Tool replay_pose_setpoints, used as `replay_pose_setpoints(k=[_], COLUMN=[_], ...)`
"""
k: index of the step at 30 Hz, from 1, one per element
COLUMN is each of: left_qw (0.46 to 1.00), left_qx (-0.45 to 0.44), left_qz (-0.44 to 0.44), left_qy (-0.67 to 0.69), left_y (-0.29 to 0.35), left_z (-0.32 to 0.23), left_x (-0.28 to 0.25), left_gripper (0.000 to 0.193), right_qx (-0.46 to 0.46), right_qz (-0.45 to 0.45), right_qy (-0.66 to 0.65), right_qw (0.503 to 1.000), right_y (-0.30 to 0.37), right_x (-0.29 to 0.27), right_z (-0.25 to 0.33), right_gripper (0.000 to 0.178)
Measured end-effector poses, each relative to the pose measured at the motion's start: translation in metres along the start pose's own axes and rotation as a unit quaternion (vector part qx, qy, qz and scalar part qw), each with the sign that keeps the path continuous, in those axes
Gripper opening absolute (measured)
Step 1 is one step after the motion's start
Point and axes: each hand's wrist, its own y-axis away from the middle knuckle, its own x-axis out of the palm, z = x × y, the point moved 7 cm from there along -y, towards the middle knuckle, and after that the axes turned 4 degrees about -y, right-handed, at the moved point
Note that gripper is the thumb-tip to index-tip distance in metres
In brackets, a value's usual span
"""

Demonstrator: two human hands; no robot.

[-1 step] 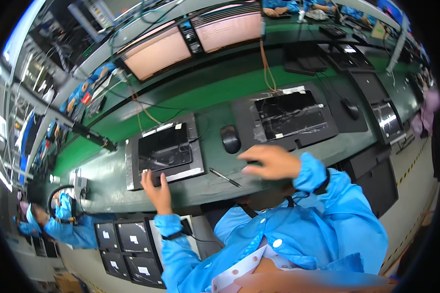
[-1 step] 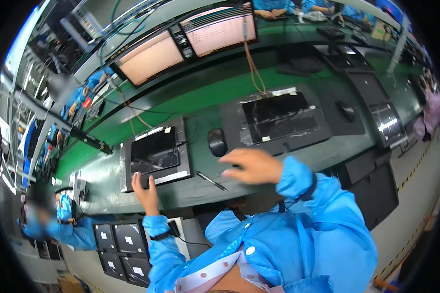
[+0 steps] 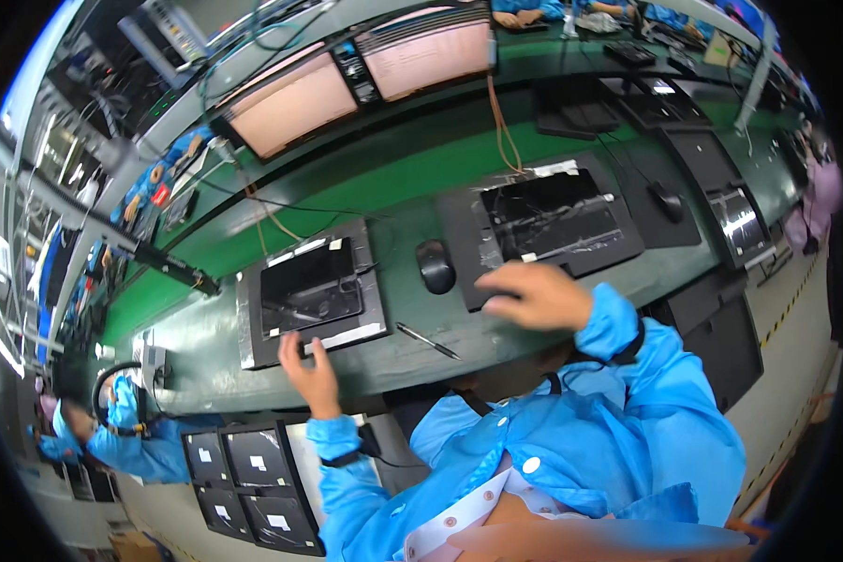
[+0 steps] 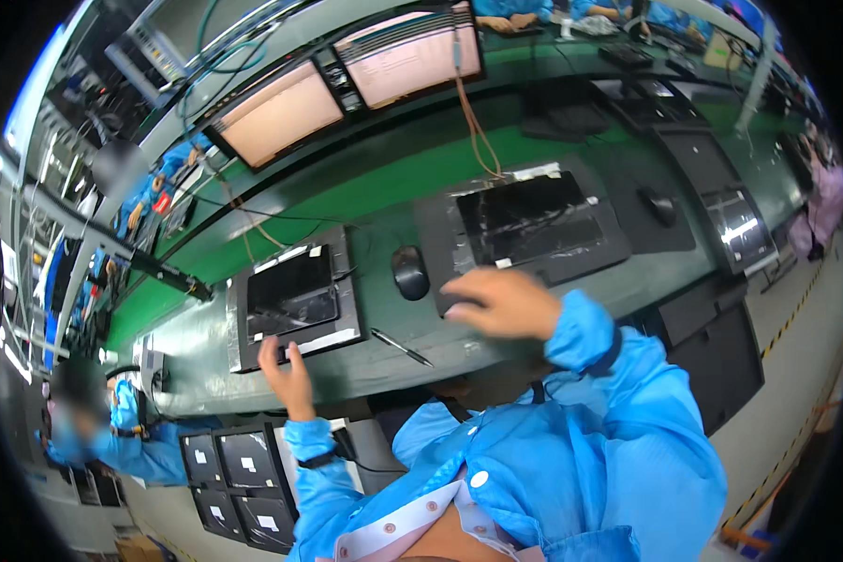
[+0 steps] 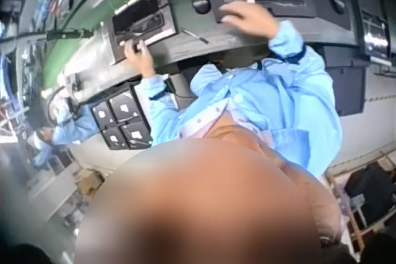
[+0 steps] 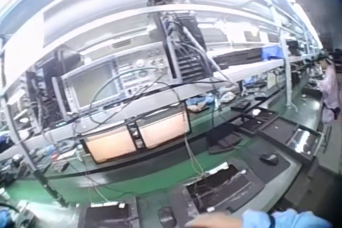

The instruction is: Checking, cleaning, and placing tablet-like electronic components into trays on an assembly line.

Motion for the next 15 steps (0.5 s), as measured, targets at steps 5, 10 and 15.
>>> replay_pose_setpoints(k=[5,10,15], left_qw=[0.960,0.862,0.869], left_qx=[0.142,0.337,0.336], left_qz=[0.200,0.374,0.361], left_qy=[0.133,0.057,0.033], left_y=[0.050,0.070,0.071], left_z=[-0.178,-0.306,-0.349], left_x=[0.076,0.156,0.242], left_gripper=[0.024,0.066,0.068], right_qx=[0.068,0.130,0.071], right_qz=[-0.166,-0.083,0.004], right_qy=[0.307,0.305,0.261], right_qw=[0.935,0.940,0.963], right_y=[0.060,0.077,0.060], right_x=[-0.136,-0.189,-0.185], right_z=[-0.118,-0.224,-0.216], right_gripper=[0.032,0.038,0.032])
